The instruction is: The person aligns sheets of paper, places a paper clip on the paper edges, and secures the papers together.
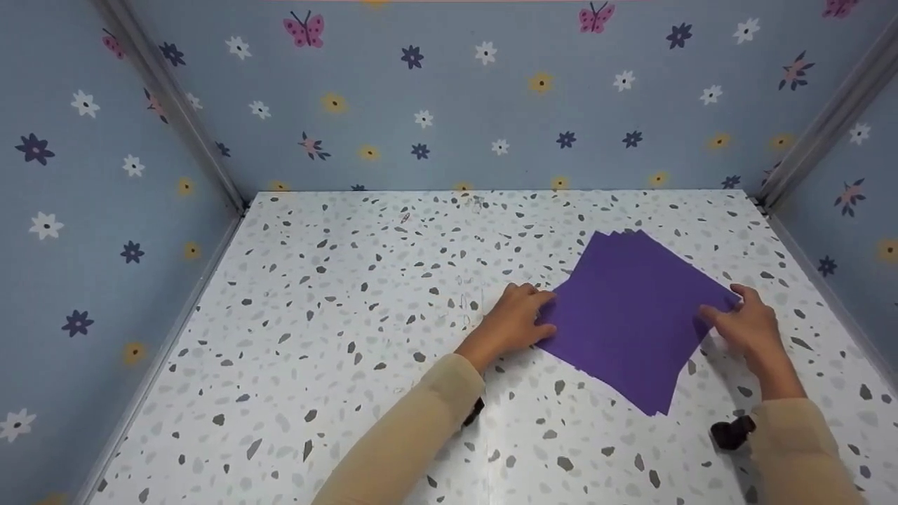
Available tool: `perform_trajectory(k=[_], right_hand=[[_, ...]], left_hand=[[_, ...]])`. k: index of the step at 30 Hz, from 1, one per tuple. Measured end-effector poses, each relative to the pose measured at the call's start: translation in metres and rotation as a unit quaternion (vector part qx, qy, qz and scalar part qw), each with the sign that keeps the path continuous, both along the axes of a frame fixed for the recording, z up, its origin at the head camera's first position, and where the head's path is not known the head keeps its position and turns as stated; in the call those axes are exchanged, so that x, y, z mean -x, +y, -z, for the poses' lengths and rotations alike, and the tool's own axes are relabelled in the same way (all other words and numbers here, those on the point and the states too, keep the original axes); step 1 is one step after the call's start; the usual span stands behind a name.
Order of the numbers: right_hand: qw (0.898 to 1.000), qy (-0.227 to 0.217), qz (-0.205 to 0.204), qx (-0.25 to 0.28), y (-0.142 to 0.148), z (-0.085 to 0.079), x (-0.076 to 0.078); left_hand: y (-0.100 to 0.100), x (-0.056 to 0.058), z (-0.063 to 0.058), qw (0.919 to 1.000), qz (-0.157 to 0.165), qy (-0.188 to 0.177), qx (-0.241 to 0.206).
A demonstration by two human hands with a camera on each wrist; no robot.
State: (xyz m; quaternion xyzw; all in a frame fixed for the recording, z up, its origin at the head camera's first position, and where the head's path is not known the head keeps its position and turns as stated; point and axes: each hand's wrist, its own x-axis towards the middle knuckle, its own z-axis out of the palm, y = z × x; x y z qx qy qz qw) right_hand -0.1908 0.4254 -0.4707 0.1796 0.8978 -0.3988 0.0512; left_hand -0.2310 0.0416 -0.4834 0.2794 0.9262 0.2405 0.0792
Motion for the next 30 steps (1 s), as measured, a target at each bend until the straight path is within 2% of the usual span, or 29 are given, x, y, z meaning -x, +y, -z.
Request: perform_trajectory(k=[8, 17, 24, 30], right_hand=[[1.0, 0.002, -0.013, -0.016, -0.001, 0.0, 0.003], [0.998, -0.023, -0.026, -0.049, -0.004, -0.002, 0.009], [0.997, -0.031, -0.026, -0.06, -0.01, -0.002, 0.015], [0.992, -0.032, -0.043, -0.117, -0.017, -0.003, 0.019]], left_hand=[[0.003, -0.001, 0.001, 0.9998, 0.009, -0.015, 0.012], [0.006, -0.003, 0.004, 0.9993, 0.017, -0.013, 0.029], [0.009, -0.004, 0.0, 0.9988, 0.017, -0.01, 0.044], [0.012, -0.006, -0.003, 0.9982, 0.023, -0.003, 0.056]])
